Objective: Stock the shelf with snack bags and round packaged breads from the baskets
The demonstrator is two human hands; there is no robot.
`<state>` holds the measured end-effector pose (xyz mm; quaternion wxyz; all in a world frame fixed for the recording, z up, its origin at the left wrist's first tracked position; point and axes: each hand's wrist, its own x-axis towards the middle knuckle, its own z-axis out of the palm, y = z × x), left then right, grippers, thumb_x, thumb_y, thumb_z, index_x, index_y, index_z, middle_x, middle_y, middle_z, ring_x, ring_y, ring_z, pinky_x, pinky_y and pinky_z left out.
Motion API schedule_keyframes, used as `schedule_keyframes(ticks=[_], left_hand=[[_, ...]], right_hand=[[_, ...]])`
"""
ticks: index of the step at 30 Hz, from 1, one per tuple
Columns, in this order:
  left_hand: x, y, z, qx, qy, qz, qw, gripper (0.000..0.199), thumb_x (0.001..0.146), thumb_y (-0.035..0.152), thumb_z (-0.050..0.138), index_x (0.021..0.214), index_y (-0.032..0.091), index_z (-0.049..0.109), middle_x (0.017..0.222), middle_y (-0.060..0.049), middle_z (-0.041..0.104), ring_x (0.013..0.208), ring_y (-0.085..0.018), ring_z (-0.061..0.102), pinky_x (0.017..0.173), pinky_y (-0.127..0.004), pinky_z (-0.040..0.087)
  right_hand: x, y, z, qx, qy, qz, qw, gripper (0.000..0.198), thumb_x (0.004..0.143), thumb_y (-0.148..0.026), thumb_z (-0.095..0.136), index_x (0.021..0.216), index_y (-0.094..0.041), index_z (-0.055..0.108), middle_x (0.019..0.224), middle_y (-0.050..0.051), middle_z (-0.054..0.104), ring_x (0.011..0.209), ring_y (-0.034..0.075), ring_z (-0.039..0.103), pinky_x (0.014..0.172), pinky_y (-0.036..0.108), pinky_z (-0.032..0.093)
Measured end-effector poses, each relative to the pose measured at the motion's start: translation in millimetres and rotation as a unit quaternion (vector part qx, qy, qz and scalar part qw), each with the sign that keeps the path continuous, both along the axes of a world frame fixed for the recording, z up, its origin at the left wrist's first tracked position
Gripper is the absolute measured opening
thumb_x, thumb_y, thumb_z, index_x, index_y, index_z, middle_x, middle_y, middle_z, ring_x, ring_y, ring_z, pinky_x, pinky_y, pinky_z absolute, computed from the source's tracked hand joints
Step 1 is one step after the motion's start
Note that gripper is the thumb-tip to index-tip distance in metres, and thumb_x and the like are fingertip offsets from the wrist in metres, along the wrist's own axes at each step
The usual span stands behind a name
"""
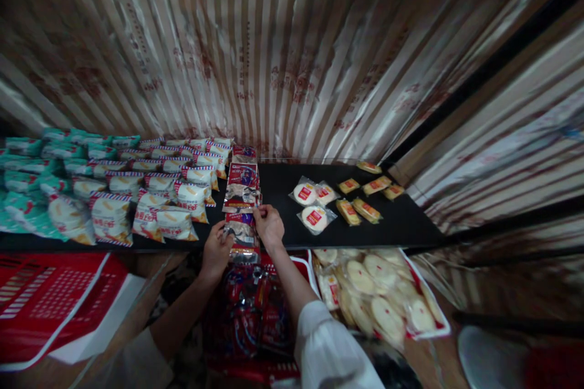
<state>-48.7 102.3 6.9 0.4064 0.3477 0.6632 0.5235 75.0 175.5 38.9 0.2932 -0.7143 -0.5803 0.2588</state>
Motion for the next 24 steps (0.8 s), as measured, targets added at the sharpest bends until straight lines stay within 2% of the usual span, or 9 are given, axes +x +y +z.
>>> schedule_keyframes(ticks=[5, 8, 11, 15, 18, 21, 24], left_hand=[[-3, -2, 1.4, 0.001, 0.163, -0.001, 0.987, 0.038, 0.073, 0.022, 0.055, 0.111, 0.017, 0.058, 0.103, -0.009, 0.065, 0.098, -0.023, 0.061, 0.086, -0.036, 0.049], [-9, 3, 4.7, 0.023, 0.220, 0.010, 0.975, 0.038, 0.074, 0.023, 0.054, 0.110, 0.014, 0.059, 0.109, -0.012, 0.062, 0.106, -0.025, 0.057, 0.090, -0.038, 0.048], [-15, 18, 13.5, 0.022, 0.244, 0.020, 0.969, 0.040, 0.075, 0.021, 0.052, 0.114, 0.011, 0.057, 0.116, -0.014, 0.060, 0.113, -0.025, 0.053, 0.096, -0.036, 0.044], [-18, 49, 28.1, -0.019, 0.254, -0.002, 0.967, 0.043, 0.080, 0.021, 0.049, 0.123, 0.014, 0.053, 0.126, -0.013, 0.057, 0.118, -0.022, 0.051, 0.101, -0.033, 0.039], [-18, 71, 31.7, -0.041, 0.249, -0.012, 0.967, 0.043, 0.081, 0.021, 0.049, 0.123, 0.015, 0.052, 0.117, -0.012, 0.063, 0.109, -0.021, 0.058, 0.095, -0.031, 0.042], [-18, 87, 27.4, -0.056, 0.261, 0.013, 0.964, 0.044, 0.079, 0.021, 0.052, 0.123, 0.015, 0.053, 0.104, -0.011, 0.068, 0.100, -0.021, 0.062, 0.087, -0.030, 0.045], [-17, 98, 22.2, -0.081, 0.264, 0.024, 0.961, 0.043, 0.078, 0.027, 0.056, 0.119, 0.015, 0.056, 0.104, -0.011, 0.068, 0.098, -0.021, 0.063, 0.083, -0.029, 0.046]], right_hand=[[0, -13, -2, 0.019, -0.010, -0.001, 1.000, 0.034, 0.080, -0.051, 0.048, 0.092, -0.022, 0.063, 0.086, 0.002, 0.064, 0.075, 0.016, 0.060, 0.064, 0.026, 0.042], [3, -27, -4, 0.050, -0.010, 0.008, 0.999, 0.036, 0.080, -0.048, 0.047, 0.099, -0.021, 0.061, 0.092, 0.005, 0.063, 0.079, 0.017, 0.060, 0.070, 0.028, 0.044], [5, -40, -4, 0.051, -0.008, 0.011, 0.999, 0.037, 0.081, -0.046, 0.046, 0.104, -0.020, 0.059, 0.094, 0.005, 0.063, 0.081, 0.017, 0.060, 0.070, 0.028, 0.044], [5, -46, -1, 0.019, 0.004, 0.022, 1.000, 0.035, 0.082, -0.044, 0.045, 0.106, -0.022, 0.057, 0.080, 0.000, 0.064, 0.074, 0.016, 0.061, 0.065, 0.026, 0.041], [3, -47, 1, 0.010, 0.027, 0.020, 0.999, 0.031, 0.082, -0.042, 0.045, 0.103, -0.022, 0.057, 0.072, -0.002, 0.063, 0.066, 0.016, 0.061, 0.060, 0.025, 0.039], [1, -46, -1, 0.016, 0.063, 0.009, 0.998, 0.029, 0.081, -0.041, 0.045, 0.101, -0.022, 0.057, 0.067, -0.003, 0.062, 0.063, 0.015, 0.060, 0.058, 0.024, 0.039], [0, -46, -6, 0.024, 0.091, 0.000, 0.996, 0.031, 0.081, -0.041, 0.045, 0.102, -0.021, 0.056, 0.065, -0.003, 0.062, 0.061, 0.015, 0.060, 0.057, 0.024, 0.039]])
